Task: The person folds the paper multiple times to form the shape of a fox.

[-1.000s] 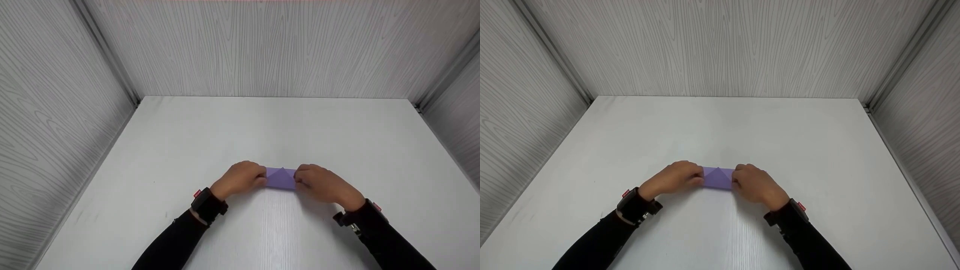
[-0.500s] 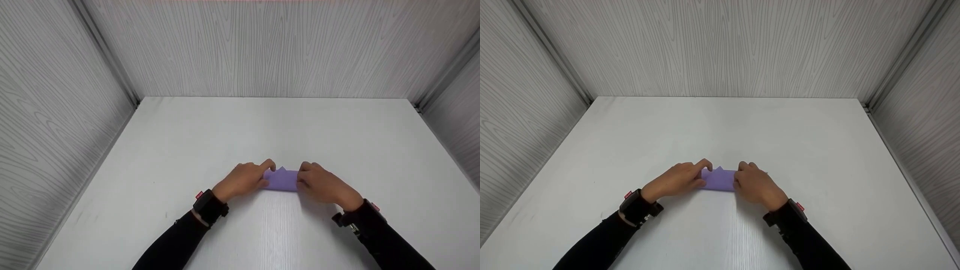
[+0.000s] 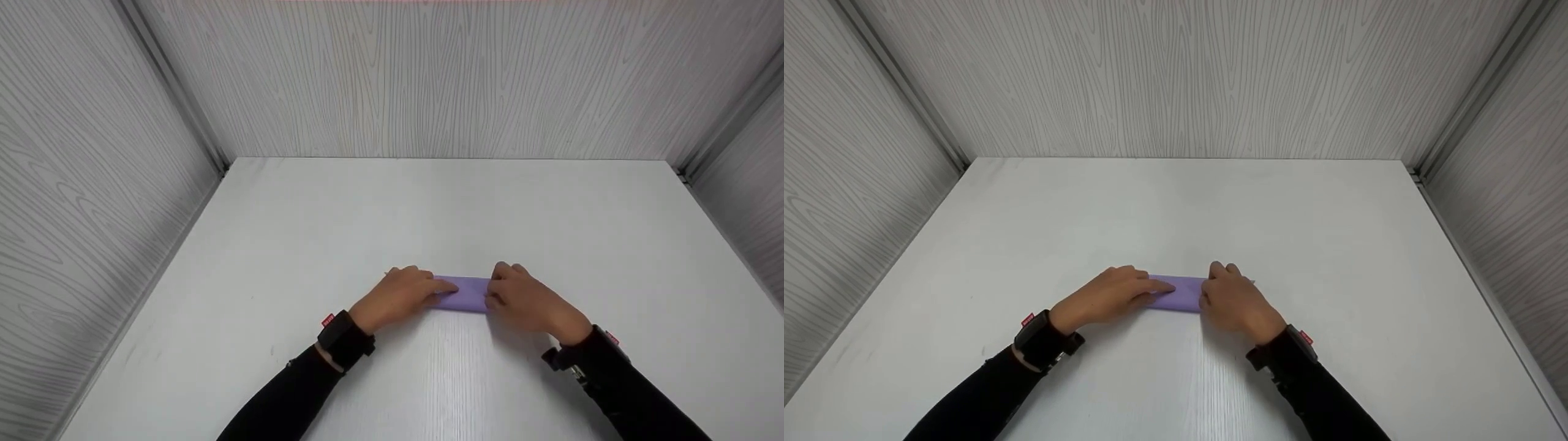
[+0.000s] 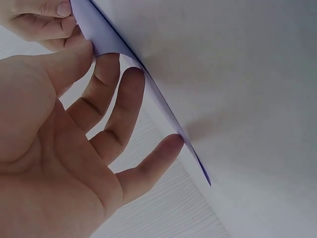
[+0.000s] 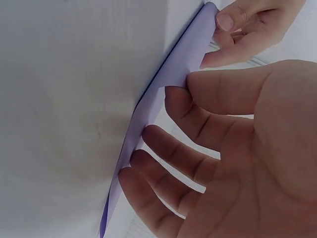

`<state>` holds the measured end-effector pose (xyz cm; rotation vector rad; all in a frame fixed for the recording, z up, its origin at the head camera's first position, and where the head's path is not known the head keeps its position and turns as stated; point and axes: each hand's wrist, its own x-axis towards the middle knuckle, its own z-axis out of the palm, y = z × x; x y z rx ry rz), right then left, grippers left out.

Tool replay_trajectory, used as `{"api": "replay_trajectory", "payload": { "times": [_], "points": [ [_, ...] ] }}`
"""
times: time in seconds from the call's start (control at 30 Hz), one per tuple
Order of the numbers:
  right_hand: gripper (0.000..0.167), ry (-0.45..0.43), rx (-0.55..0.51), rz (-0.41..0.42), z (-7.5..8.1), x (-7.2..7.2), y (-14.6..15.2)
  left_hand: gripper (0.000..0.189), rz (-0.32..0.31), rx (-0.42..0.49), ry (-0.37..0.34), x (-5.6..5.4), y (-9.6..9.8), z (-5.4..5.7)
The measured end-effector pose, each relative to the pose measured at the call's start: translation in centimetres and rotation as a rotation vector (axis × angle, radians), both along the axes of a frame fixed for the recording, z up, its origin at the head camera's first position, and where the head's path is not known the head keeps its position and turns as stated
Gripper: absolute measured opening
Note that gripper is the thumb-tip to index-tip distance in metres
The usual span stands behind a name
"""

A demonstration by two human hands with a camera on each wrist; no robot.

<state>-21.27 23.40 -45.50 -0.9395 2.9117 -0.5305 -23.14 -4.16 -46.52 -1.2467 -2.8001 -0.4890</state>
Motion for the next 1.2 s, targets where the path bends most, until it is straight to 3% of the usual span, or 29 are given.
{"api": "replay_trajectory", "payload": {
  "times": [0.3, 0.53, 0.73, 0.83, 1.0, 1.2],
  "points": [
    [0.031, -0.054, -0.003, -0.092, -0.07, 0.1, -0.34, 0.031, -0.012, -0.116, 0.107, 0.16, 0.5, -0.48],
    [0.034, -0.07, -0.009, -0.112, -0.05, 0.04, -0.3, 0.033, 0.009, -0.154, 0.102, 0.19, 0.65, -0.66],
    [0.03, -0.041, -0.016, -0.109, -0.11, 0.12, -0.29, 0.034, 0.018, -0.187, 0.113, 0.44, 0.75, -0.17],
    [0.028, -0.035, -0.019, -0.119, -0.24, 0.16, -0.33, 0.034, 0.02, -0.168, 0.087, 0.51, 0.77, 0.13],
    [0.026, -0.006, -0.016, -0.13, -0.48, 0.22, -0.46, 0.031, 0.002, -0.048, 0.016, 0.35, 0.7, 0.18],
    [0.025, 0.031, -0.004, -0.137, -0.56, 0.28, -0.69, 0.027, -0.005, -0.024, 0.037, 0.16, 0.9, -0.33]
  ]
}}
